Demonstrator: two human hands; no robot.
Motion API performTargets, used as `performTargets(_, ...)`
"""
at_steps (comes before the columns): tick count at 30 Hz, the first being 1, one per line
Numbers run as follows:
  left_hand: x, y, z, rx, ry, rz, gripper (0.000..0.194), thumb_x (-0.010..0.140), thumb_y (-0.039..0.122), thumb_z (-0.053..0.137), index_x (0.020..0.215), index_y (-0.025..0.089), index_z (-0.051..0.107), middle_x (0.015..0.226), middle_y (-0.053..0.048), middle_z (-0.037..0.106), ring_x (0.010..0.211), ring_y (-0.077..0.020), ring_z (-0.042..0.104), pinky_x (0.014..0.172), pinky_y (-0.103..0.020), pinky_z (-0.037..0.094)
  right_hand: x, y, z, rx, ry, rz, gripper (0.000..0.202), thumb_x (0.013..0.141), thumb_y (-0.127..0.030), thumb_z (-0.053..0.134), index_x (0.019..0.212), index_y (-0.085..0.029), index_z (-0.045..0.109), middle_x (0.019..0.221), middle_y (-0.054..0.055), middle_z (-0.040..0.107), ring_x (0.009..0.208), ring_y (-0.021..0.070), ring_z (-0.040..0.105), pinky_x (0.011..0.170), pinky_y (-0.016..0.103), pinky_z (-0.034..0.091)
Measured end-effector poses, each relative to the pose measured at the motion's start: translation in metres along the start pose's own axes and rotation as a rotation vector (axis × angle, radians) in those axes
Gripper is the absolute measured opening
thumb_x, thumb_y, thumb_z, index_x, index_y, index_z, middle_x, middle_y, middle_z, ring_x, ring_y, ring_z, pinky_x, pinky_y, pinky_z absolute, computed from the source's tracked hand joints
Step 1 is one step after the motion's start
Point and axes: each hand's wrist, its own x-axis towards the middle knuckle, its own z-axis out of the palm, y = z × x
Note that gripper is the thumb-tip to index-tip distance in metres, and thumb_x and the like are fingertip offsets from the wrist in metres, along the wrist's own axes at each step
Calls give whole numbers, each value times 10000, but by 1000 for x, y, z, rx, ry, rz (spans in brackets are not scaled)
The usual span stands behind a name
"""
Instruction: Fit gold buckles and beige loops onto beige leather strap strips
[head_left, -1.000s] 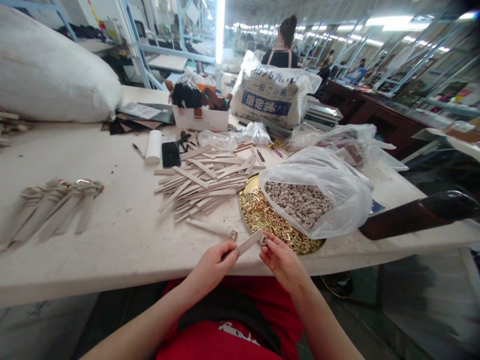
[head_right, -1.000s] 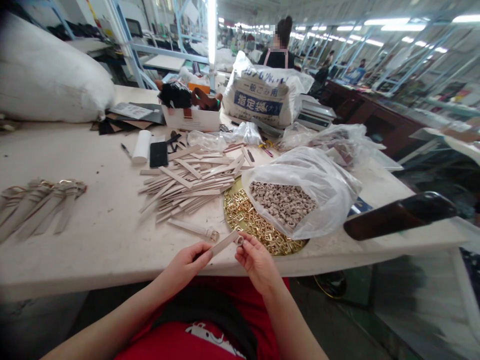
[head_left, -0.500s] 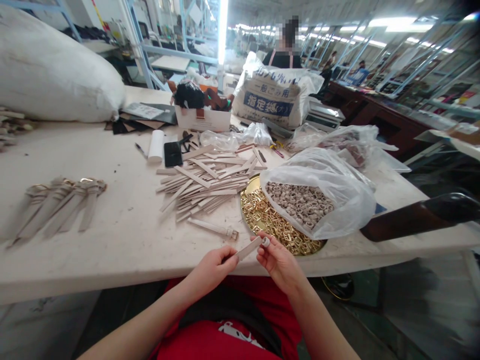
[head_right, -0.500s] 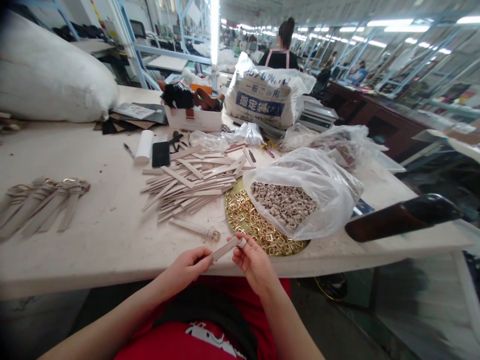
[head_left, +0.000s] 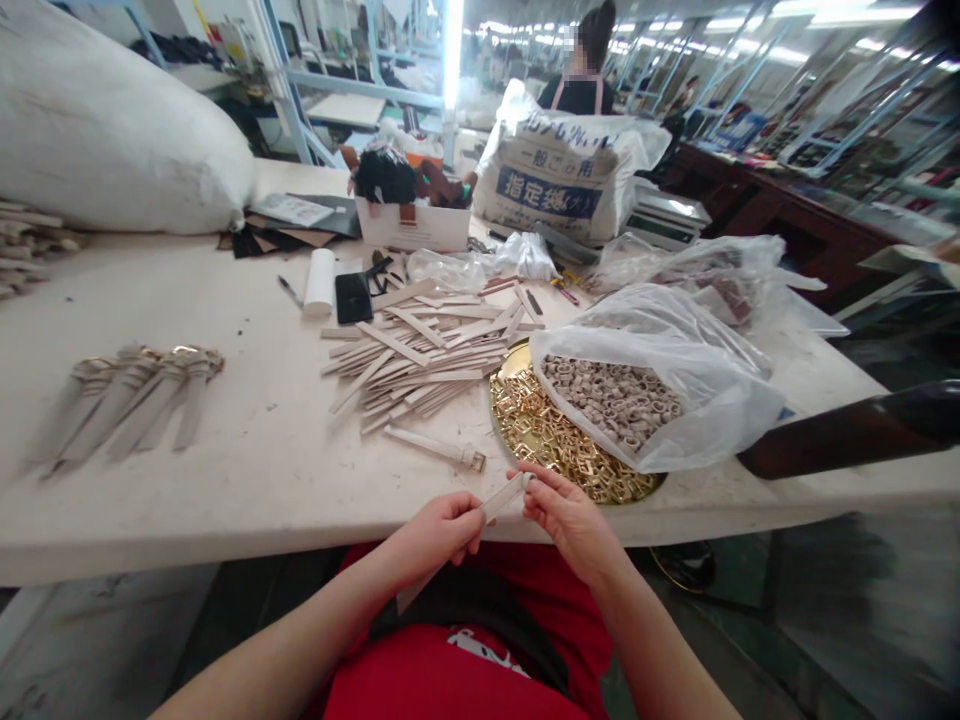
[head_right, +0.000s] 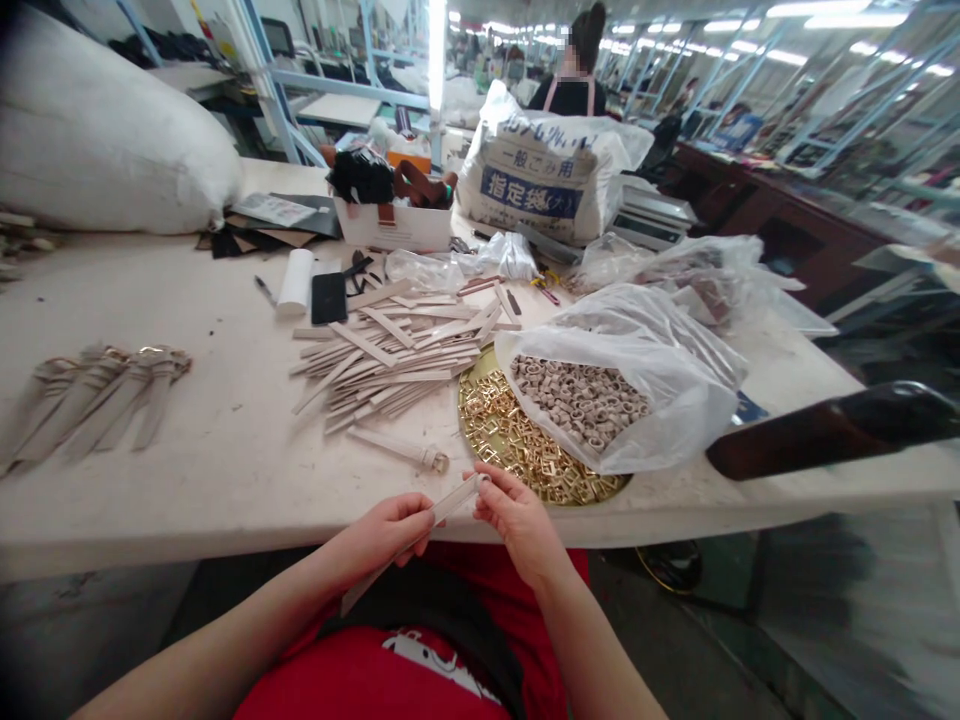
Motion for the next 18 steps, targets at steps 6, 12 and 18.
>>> performTargets(6, 5, 5, 5, 89, -43, 94, 250, 816, 383, 367, 793, 165, 488, 596, 40, 527, 451, -75, 447, 464, -184, 347, -1, 9, 10, -64, -32, -27, 328, 680, -334, 673, 972, -193, 626, 939, 46, 669, 591, 74, 528, 608, 233, 464)
performTargets(12, 0, 17, 2, 378, 53, 208, 327, 840, 406, 347, 652, 175, 482, 517, 43, 475, 480, -101, 430, 483, -208, 285, 2, 15, 8, -69, 36, -68, 260, 644, -354, 706, 817, -189, 601, 721, -16, 631, 547, 73, 513, 553, 215, 446)
performTargets(18, 1, 14, 4, 535, 147, 264, 296, 854, 356, 335, 701, 178, 515, 573, 9, 525, 547, -133, 473, 505, -222, 259, 5, 20, 7, -59, 86, -73, 292, 621, -357, 721, 847, -188, 647, 668, -33, 596, 556, 65, 511, 585, 213, 472)
